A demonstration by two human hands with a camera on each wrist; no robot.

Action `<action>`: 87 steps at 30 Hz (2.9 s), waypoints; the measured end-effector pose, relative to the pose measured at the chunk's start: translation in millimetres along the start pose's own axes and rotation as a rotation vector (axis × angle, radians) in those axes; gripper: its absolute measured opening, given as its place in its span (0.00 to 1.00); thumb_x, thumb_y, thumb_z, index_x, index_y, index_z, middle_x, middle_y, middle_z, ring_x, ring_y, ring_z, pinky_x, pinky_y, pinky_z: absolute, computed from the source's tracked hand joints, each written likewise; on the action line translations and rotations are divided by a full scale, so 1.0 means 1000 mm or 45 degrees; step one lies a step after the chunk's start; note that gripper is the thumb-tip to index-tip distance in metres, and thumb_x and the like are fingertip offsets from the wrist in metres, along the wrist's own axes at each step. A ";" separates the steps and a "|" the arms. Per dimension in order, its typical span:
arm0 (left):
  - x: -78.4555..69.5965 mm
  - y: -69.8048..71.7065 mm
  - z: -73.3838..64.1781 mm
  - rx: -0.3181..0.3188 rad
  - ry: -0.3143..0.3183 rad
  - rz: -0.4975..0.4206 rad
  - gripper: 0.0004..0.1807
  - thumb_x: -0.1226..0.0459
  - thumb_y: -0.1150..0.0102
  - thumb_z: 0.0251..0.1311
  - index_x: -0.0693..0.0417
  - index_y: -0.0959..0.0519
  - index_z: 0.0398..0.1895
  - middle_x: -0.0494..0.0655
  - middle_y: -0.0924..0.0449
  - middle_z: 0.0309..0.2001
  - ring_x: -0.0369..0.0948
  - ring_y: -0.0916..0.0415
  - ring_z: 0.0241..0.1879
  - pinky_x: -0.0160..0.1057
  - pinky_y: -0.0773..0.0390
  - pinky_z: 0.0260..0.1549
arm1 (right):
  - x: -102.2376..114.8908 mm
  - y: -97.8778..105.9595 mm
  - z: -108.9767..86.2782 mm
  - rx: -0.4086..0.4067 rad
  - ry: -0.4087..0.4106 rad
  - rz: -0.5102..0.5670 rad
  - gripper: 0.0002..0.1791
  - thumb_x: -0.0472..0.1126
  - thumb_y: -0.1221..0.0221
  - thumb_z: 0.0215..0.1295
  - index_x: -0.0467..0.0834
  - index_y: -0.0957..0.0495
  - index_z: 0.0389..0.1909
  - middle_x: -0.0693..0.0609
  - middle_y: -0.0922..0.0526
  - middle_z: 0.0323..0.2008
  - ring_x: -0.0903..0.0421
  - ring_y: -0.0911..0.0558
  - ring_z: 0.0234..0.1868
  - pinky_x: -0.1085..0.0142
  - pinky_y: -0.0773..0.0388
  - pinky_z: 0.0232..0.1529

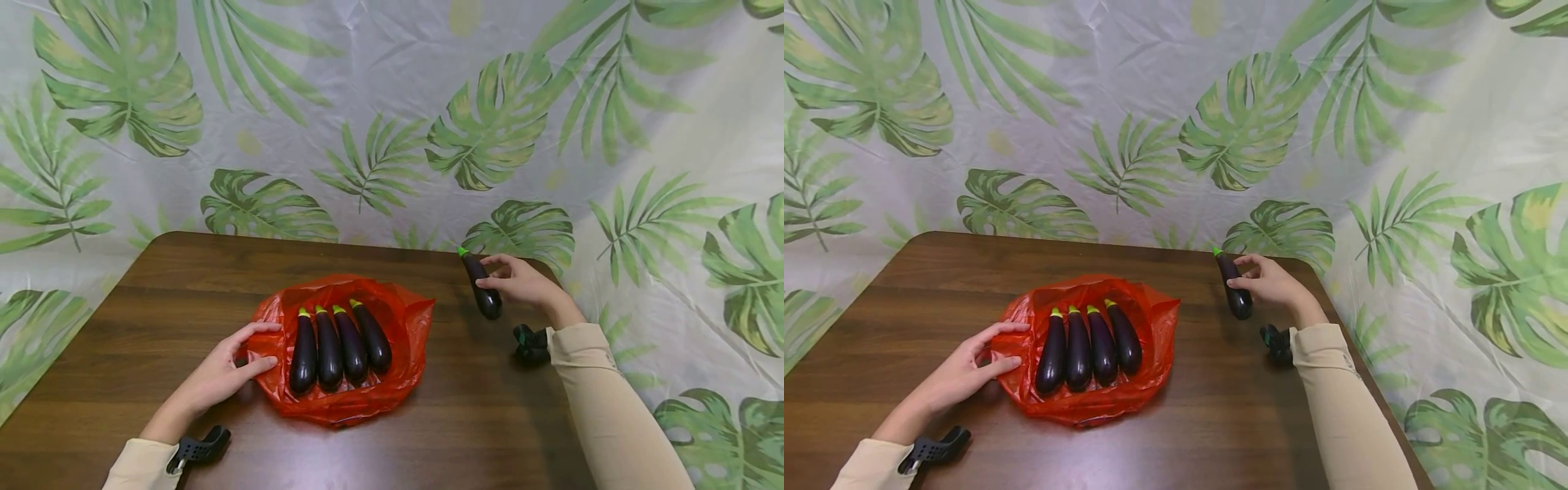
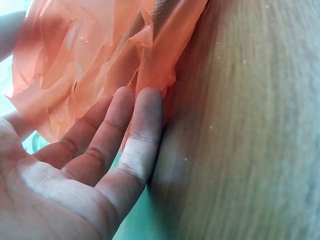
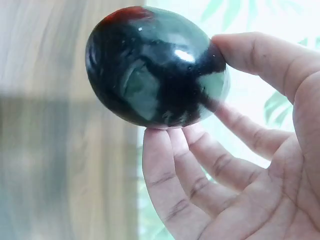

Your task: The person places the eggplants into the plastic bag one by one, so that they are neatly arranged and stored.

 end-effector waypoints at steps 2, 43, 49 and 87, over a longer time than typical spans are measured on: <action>0.000 0.000 0.000 -0.002 -0.005 0.004 0.27 0.62 0.34 0.73 0.53 0.26 0.72 0.58 0.18 0.54 0.32 0.19 0.44 0.34 0.17 0.45 | 0.010 0.001 -0.002 -0.015 0.010 0.017 0.40 0.55 0.38 0.78 0.42 0.39 0.81 0.33 0.25 0.65 0.45 0.18 0.57 0.60 0.16 0.48; -0.001 0.000 0.000 -0.003 -0.014 0.018 0.27 0.61 0.33 0.72 0.53 0.26 0.72 0.61 0.20 0.61 0.30 0.18 0.45 0.33 0.16 0.47 | 0.152 -0.051 -0.026 -0.092 0.210 0.052 0.35 0.52 0.35 0.76 0.46 0.36 0.76 0.37 0.19 0.58 0.44 0.14 0.50 0.60 0.13 0.45; -0.002 0.000 -0.001 0.002 -0.029 -0.011 0.27 0.62 0.33 0.72 0.55 0.26 0.72 0.61 0.19 0.60 0.30 0.17 0.43 0.33 0.16 0.45 | 0.162 -0.067 -0.024 -0.058 0.244 0.067 0.34 0.51 0.35 0.76 0.49 0.35 0.76 0.37 0.20 0.61 0.44 0.14 0.52 0.55 0.11 0.46; 0.000 0.002 -0.001 0.020 -0.013 -0.001 0.28 0.61 0.34 0.73 0.52 0.27 0.73 0.61 0.20 0.60 0.32 0.17 0.44 0.33 0.15 0.46 | 0.187 -0.162 -0.013 0.216 0.251 -0.026 0.33 0.52 0.32 0.75 0.50 0.35 0.73 0.45 0.18 0.44 0.39 0.11 0.38 0.58 0.11 0.41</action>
Point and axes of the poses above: each hand's wrist, its own z-axis towards the middle knuckle, its own y-axis out of the back of the hand, x = y × z, the point moved 2 cm from there along z, towards the middle knuckle
